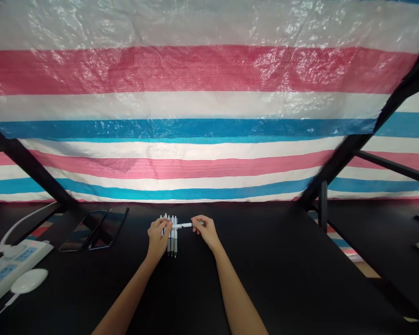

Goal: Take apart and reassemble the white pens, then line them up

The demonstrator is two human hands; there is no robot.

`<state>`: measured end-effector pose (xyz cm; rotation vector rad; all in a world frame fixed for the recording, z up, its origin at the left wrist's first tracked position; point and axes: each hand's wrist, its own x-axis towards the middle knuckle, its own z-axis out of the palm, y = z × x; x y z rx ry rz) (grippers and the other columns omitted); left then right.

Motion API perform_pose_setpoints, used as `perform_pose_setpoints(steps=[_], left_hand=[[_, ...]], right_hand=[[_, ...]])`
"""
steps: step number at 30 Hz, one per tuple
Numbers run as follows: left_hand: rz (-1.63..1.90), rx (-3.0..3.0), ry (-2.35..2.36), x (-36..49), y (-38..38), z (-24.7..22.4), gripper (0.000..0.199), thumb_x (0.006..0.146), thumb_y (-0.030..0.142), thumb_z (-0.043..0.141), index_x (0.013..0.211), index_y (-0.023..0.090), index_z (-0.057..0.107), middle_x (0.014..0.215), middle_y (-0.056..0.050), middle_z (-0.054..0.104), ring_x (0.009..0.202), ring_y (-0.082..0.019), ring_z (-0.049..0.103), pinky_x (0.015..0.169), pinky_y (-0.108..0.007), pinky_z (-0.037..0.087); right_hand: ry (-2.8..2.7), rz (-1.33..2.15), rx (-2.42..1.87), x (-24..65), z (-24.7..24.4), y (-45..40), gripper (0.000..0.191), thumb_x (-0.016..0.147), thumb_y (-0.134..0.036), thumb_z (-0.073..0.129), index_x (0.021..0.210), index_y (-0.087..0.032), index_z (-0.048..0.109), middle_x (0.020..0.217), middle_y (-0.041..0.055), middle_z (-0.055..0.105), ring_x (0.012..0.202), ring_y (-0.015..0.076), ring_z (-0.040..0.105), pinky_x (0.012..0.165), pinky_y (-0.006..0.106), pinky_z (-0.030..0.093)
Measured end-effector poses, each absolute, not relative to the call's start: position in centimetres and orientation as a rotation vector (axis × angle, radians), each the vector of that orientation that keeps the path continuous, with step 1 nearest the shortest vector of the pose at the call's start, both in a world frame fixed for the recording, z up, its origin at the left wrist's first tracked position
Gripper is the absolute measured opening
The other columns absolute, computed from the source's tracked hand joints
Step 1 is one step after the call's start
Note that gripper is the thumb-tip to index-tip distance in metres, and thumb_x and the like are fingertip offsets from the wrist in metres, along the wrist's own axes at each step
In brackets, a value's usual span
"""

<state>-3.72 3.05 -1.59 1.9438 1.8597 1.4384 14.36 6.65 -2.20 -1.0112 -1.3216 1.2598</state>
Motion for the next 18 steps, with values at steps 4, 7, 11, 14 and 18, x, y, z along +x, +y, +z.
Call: perform_pose_setpoints(steps=[4, 7, 11, 14, 18], left_hand=[[1.403, 1.932, 1.859, -3.7, 3.0, -1.7, 0.036, 0.085, 0.035, 0.046, 0.056, 0.021, 0.061, 0.087, -0.005, 0.066, 0.087, -0.023, 0.055, 0.081, -0.038, 0.038], [1.382, 1.928, 1.819, -3.8, 3.0, -1.6, 0.030, 0.084, 0.035, 0.048, 0.061, 0.022, 0.063, 0.093, -0.005, 0.067, 0.091, -0.023, 0.055, 0.084, -0.040, 0.039], [1.354, 1.922, 1.747, -3.9, 2.6, -1.7, 0.015, 0.078, 0.034, 0.057, 0.082, 0.025, 0.067, 0.102, -0.004, 0.066, 0.098, -0.024, 0.055, 0.090, -0.042, 0.039], [1.346, 1.917, 1.713, -4.1, 2.3, -1.8, 0.017, 0.079, 0.034, 0.056, 0.088, 0.026, 0.068, 0.106, -0.005, 0.065, 0.100, -0.024, 0.054, 0.091, -0.042, 0.038], [1.377, 1.880, 1.707, -4.3, 2.3, -2.0, 0.021, 0.080, 0.037, 0.053, 0.074, 0.024, 0.068, 0.101, -0.006, 0.066, 0.097, -0.025, 0.054, 0.090, -0.044, 0.040]], right_hand=[[-1.287, 1.272, -1.008, 14.9, -2.3, 5.4, 0.030, 0.066, -0.042, 0.071, 0.084, -0.017, 0.069, 0.063, 0.0000, 0.061, 0.048, 0.0095, 0.047, 0.048, 0.023, 0.037], [-1.262, 1.268, -1.024, 15.2, -2.3, 4.8, 0.029, 0.066, -0.041, 0.071, 0.082, -0.017, 0.069, 0.060, -0.0009, 0.058, 0.049, 0.0101, 0.048, 0.049, 0.024, 0.037], [-1.214, 1.246, -1.035, 15.2, -2.0, 4.6, 0.030, 0.067, -0.043, 0.069, 0.082, -0.017, 0.070, 0.061, 0.0004, 0.059, 0.050, 0.0108, 0.048, 0.049, 0.024, 0.035], [-1.186, 1.253, -1.024, 15.2, -1.6, 4.5, 0.029, 0.068, -0.043, 0.070, 0.081, -0.017, 0.070, 0.064, 0.0011, 0.060, 0.050, 0.0108, 0.048, 0.049, 0.024, 0.035], [-1.167, 1.266, -1.013, 15.1, -1.2, 4.3, 0.030, 0.067, -0.045, 0.070, 0.078, -0.017, 0.069, 0.063, 0.0011, 0.060, 0.050, 0.0110, 0.047, 0.050, 0.025, 0.036]])
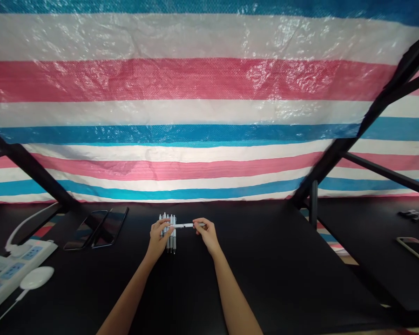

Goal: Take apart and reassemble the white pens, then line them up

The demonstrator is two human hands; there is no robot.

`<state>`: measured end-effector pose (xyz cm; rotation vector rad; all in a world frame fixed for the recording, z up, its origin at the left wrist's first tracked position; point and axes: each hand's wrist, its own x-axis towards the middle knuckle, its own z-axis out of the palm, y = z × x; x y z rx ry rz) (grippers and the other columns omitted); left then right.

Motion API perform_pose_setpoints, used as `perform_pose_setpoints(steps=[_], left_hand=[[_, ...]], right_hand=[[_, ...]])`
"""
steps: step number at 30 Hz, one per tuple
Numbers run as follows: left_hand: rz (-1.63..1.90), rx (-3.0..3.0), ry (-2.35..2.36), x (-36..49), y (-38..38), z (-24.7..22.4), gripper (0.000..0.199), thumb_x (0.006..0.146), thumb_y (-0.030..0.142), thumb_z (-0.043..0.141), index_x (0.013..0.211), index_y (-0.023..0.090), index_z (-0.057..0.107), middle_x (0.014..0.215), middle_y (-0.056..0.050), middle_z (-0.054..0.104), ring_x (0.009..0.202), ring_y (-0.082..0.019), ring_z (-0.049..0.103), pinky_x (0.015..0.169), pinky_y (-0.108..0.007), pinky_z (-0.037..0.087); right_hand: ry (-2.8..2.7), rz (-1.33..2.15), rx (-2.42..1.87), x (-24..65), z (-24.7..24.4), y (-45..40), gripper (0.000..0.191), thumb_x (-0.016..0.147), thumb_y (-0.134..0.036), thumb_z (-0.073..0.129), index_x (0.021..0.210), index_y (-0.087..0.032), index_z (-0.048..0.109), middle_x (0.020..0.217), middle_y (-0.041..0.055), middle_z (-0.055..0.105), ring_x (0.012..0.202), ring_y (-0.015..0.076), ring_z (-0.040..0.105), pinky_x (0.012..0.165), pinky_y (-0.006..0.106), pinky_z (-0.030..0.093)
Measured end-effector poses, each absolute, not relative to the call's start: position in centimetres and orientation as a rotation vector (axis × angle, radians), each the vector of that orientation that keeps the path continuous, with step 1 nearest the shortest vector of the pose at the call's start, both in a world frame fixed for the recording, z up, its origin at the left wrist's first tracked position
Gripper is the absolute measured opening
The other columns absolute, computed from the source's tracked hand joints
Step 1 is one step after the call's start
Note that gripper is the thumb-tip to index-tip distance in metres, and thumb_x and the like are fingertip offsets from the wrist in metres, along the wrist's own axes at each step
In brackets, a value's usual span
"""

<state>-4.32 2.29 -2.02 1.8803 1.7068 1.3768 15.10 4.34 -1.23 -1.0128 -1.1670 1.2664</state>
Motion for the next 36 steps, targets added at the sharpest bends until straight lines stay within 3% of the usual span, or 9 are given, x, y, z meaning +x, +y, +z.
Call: perform_pose_setpoints(steps=[4, 9, 16, 23, 33, 36], left_hand=[[1.390, 1.850, 1.701, -4.39, 2.41, -1.94, 0.040, 0.084, 0.038, 0.045, 0.051, 0.021, 0.058, 0.096, -0.007, 0.068, 0.094, -0.025, 0.055, 0.087, -0.043, 0.041], [1.428, 1.865, 1.641, -4.40, 2.36, -1.77, 0.024, 0.083, 0.037, 0.048, 0.075, 0.022, 0.064, 0.098, -0.007, 0.066, 0.095, -0.023, 0.055, 0.086, -0.040, 0.042], [1.433, 1.919, 1.639, -4.32, 2.31, -1.98, 0.021, 0.087, 0.033, 0.044, 0.091, 0.022, 0.062, 0.105, -0.008, 0.062, 0.100, -0.022, 0.055, 0.090, -0.041, 0.041], [1.411, 1.785, 1.672, -4.30, 2.20, -1.66, 0.028, 0.085, 0.038, 0.043, 0.072, 0.021, 0.062, 0.098, -0.008, 0.063, 0.094, -0.023, 0.055, 0.085, -0.039, 0.044], [1.392, 1.679, 1.630, -4.59, 2.14, -1.35, 0.033, 0.085, 0.038, 0.042, 0.070, 0.020, 0.064, 0.094, -0.007, 0.065, 0.093, -0.023, 0.055, 0.084, -0.038, 0.044], [1.375, 1.692, 1.633, -4.74, 2.18, -1.33, 0.037, 0.086, 0.038, 0.041, 0.059, 0.020, 0.060, 0.093, -0.007, 0.066, 0.092, -0.023, 0.055, 0.084, -0.038, 0.044]], right_hand=[[-1.196, 1.267, -1.014, 15.17, -1.23, 4.27, 0.030, 0.067, -0.045, 0.070, 0.078, -0.017, 0.069, 0.063, 0.0015, 0.061, 0.051, 0.0116, 0.047, 0.051, 0.025, 0.037], [-1.142, 1.241, -1.004, 15.35, -1.54, 4.42, 0.031, 0.070, -0.046, 0.067, 0.081, -0.017, 0.069, 0.064, 0.0012, 0.060, 0.051, 0.0112, 0.047, 0.052, 0.025, 0.037], [-1.143, 1.258, -1.005, 15.27, -1.36, 4.38, 0.029, 0.071, -0.045, 0.067, 0.078, -0.017, 0.069, 0.062, 0.0004, 0.058, 0.050, 0.0105, 0.046, 0.052, 0.025, 0.036], [-1.170, 1.261, -1.009, 15.26, -1.58, 4.43, 0.029, 0.072, -0.045, 0.066, 0.079, -0.017, 0.068, 0.062, 0.0003, 0.057, 0.051, 0.0112, 0.047, 0.051, 0.025, 0.037], [-1.198, 1.259, -1.012, 15.05, -0.97, 4.13, 0.027, 0.069, -0.044, 0.067, 0.077, -0.018, 0.067, 0.062, 0.0007, 0.058, 0.052, 0.0120, 0.047, 0.051, 0.026, 0.039], [-1.213, 1.261, -0.989, 15.08, -1.04, 4.16, 0.026, 0.069, -0.043, 0.067, 0.078, -0.019, 0.067, 0.063, 0.0006, 0.059, 0.051, 0.0120, 0.047, 0.051, 0.026, 0.039]])
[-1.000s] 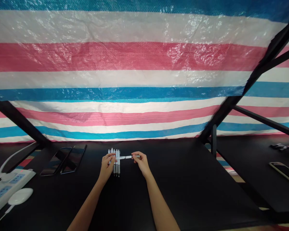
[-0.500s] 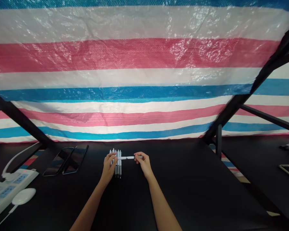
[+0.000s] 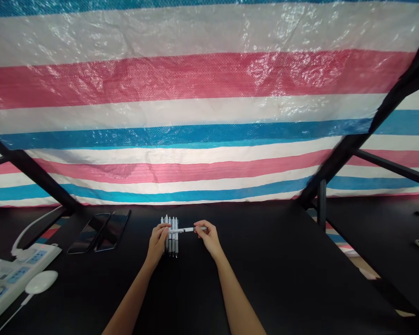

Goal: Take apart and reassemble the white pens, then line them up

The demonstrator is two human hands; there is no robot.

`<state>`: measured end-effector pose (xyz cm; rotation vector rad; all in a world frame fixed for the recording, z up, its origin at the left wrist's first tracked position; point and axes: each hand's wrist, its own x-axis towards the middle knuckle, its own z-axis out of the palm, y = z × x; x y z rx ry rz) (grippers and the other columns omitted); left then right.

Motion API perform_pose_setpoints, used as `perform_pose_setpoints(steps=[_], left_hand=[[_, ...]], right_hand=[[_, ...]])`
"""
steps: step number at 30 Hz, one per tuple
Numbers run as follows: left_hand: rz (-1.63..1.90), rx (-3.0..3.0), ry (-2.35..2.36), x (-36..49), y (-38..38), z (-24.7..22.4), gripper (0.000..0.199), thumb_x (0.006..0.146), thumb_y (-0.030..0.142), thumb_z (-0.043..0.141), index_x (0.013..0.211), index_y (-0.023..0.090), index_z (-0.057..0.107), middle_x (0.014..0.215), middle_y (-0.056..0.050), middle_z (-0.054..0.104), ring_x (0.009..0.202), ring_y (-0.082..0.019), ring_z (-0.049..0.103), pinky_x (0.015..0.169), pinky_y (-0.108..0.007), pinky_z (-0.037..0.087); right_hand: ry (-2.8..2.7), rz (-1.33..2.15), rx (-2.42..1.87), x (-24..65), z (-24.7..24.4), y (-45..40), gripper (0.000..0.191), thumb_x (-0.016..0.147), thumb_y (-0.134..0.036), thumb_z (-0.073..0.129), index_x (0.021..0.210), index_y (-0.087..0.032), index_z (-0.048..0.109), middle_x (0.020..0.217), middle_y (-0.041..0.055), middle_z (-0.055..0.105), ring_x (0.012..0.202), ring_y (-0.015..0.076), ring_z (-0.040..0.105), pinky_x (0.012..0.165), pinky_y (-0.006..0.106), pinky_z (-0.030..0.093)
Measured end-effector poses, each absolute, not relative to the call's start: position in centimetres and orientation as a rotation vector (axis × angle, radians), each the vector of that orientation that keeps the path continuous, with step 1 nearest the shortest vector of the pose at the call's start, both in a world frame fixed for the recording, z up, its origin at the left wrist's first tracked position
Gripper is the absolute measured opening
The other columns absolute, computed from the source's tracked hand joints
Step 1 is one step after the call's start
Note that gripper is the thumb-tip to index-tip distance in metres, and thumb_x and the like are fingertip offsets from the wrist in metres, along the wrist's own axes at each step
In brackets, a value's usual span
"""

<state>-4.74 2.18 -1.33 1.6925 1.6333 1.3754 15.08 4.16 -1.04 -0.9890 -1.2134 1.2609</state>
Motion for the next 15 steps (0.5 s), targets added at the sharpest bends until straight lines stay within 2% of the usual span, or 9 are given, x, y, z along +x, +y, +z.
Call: perform_pose_setpoints(steps=[3, 7, 10, 15], left_hand=[[1.376, 1.733, 1.648, -4.63, 2.12, -1.16, 0.039, 0.087, 0.038, 0.040, 0.054, 0.020, 0.054, 0.092, -0.007, 0.066, 0.093, -0.023, 0.055, 0.084, -0.039, 0.044], [1.383, 1.826, 1.652, -4.24, 1.94, -1.05, 0.027, 0.087, 0.035, 0.041, 0.075, 0.021, 0.060, 0.096, -0.007, 0.065, 0.094, -0.022, 0.055, 0.086, -0.040, 0.044], [1.383, 1.905, 1.614, -4.02, 1.76, -1.11, 0.024, 0.088, 0.034, 0.040, 0.082, 0.021, 0.060, 0.100, -0.008, 0.063, 0.097, -0.022, 0.055, 0.087, -0.039, 0.044], [1.392, 1.919, 1.606, -3.94, 1.75, -1.34, 0.027, 0.089, 0.034, 0.038, 0.078, 0.020, 0.058, 0.099, -0.009, 0.059, 0.097, -0.021, 0.055, 0.089, -0.038, 0.043]], right_hand=[[-1.199, 1.256, -0.990, 15.19, -1.21, 4.29, 0.027, 0.070, -0.044, 0.067, 0.078, -0.019, 0.068, 0.061, 0.0004, 0.058, 0.049, 0.0113, 0.046, 0.050, 0.025, 0.038], [-1.146, 1.235, -1.003, 15.33, -1.44, 4.46, 0.029, 0.071, -0.045, 0.066, 0.078, -0.017, 0.069, 0.058, 0.0000, 0.057, 0.048, 0.0109, 0.045, 0.050, 0.025, 0.036], [-1.124, 1.233, -1.019, 15.36, -1.52, 4.52, 0.030, 0.071, -0.046, 0.066, 0.079, -0.017, 0.070, 0.058, 0.0001, 0.058, 0.047, 0.0109, 0.044, 0.051, 0.026, 0.036], [-1.121, 1.244, -1.021, 15.27, -1.38, 4.44, 0.031, 0.070, -0.046, 0.067, 0.081, -0.017, 0.070, 0.058, 0.0005, 0.058, 0.048, 0.0109, 0.045, 0.051, 0.026, 0.036]])
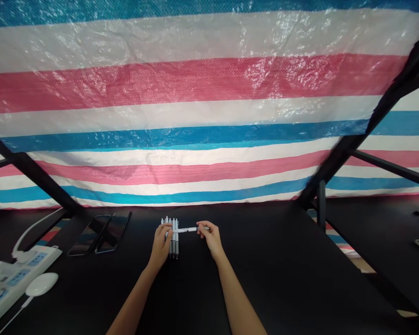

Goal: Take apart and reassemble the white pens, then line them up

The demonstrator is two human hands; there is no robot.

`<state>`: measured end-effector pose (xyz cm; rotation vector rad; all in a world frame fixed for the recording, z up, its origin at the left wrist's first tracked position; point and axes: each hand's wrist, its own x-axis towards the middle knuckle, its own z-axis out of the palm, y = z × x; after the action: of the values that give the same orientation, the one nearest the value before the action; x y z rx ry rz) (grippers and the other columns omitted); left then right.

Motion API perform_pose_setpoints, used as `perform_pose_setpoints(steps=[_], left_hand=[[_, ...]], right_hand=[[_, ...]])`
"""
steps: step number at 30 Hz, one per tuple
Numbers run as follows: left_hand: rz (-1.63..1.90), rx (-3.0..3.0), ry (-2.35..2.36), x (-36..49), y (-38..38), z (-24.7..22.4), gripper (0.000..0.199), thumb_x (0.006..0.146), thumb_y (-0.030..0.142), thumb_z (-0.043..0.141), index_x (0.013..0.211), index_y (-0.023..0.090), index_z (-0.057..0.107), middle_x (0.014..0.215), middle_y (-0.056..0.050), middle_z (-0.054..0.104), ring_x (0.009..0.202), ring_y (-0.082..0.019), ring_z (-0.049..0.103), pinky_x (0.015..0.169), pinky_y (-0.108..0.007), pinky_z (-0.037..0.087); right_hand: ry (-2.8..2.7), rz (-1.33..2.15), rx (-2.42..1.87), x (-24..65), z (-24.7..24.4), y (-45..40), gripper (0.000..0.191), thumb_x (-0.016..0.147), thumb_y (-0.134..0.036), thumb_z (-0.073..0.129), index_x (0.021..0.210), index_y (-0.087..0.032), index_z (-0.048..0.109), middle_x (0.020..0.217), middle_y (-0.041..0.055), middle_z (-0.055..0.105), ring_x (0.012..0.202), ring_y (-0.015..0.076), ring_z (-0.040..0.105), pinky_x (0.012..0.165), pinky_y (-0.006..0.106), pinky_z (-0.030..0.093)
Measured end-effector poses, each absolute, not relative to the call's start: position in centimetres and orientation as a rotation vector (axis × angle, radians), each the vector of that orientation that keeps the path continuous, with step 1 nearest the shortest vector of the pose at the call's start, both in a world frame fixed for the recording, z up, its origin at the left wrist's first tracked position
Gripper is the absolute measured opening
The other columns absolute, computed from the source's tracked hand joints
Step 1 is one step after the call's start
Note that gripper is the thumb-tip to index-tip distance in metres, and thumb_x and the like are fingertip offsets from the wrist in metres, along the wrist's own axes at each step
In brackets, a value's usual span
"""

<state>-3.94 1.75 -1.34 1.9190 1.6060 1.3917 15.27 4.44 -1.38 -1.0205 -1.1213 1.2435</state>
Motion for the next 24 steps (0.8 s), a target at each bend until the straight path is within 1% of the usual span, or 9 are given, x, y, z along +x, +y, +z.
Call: perform_pose_setpoints(steps=[6, 9, 11, 14, 19, 24], left_hand=[[1.451, 1.760, 1.619, -4.1, 2.0, -1.4, 0.035, 0.089, 0.039, 0.037, 0.070, 0.019, 0.059, 0.091, -0.008, 0.059, 0.091, -0.021, 0.056, 0.085, -0.037, 0.045], [1.449, 1.697, 1.603, -4.3, 2.0, -1.4, 0.037, 0.089, 0.041, 0.037, 0.075, 0.019, 0.064, 0.090, -0.008, 0.061, 0.090, -0.021, 0.057, 0.082, -0.035, 0.046], [1.470, 1.612, 1.608, -4.6, 2.1, -1.5, 0.038, 0.088, 0.043, 0.038, 0.076, 0.018, 0.065, 0.087, -0.007, 0.062, 0.087, -0.021, 0.057, 0.079, -0.034, 0.046], [1.531, 1.425, 1.614, -5.0, 2.2, -1.5, 0.042, 0.085, 0.049, 0.042, 0.069, 0.017, 0.064, 0.082, -0.006, 0.062, 0.080, -0.020, 0.058, 0.071, -0.031, 0.047], [1.549, 1.236, 1.563, -5.0, 2.1, -1.2, 0.040, 0.079, 0.051, 0.049, 0.064, 0.017, 0.063, 0.075, -0.004, 0.060, 0.071, -0.018, 0.056, 0.062, -0.026, 0.045], [1.535, 1.207, 1.506, -5.0, 2.1, -1.2, 0.040, 0.079, 0.051, 0.047, 0.062, 0.017, 0.061, 0.065, -0.001, 0.055, 0.064, -0.016, 0.051, 0.057, -0.025, 0.041]], right_hand=[[-1.176, 1.271, -0.997, 15.0, -1.1, 4.3, 0.028, 0.070, -0.044, 0.068, 0.079, -0.017, 0.070, 0.059, 0.0006, 0.059, 0.049, 0.0109, 0.045, 0.050, 0.025, 0.035], [-1.168, 1.251, -1.010, 15.0, -1.2, 4.3, 0.028, 0.071, -0.044, 0.067, 0.079, -0.018, 0.070, 0.059, 0.0008, 0.058, 0.049, 0.0110, 0.045, 0.050, 0.025, 0.036], [-1.145, 1.227, -1.018, 15.1, -1.3, 4.3, 0.028, 0.071, -0.044, 0.067, 0.080, -0.018, 0.070, 0.061, 0.0014, 0.060, 0.049, 0.0109, 0.046, 0.050, 0.025, 0.037], [-1.127, 1.192, -1.012, 15.2, -1.5, 4.4, 0.027, 0.071, -0.043, 0.067, 0.081, -0.018, 0.070, 0.063, 0.0017, 0.061, 0.049, 0.0105, 0.046, 0.050, 0.025, 0.038], [-1.050, 1.133, -1.027, 15.4, -1.7, 4.6, 0.021, 0.069, -0.036, 0.065, 0.075, -0.017, 0.069, 0.056, -0.0008, 0.057, 0.046, 0.0096, 0.043, 0.047, 0.024, 0.036], [-0.902, 1.086, -1.049, 15.7, -1.7, 4.8, 0.015, 0.065, -0.030, 0.063, 0.070, -0.017, 0.066, 0.050, -0.0027, 0.052, 0.043, 0.0096, 0.042, 0.044, 0.023, 0.033]])
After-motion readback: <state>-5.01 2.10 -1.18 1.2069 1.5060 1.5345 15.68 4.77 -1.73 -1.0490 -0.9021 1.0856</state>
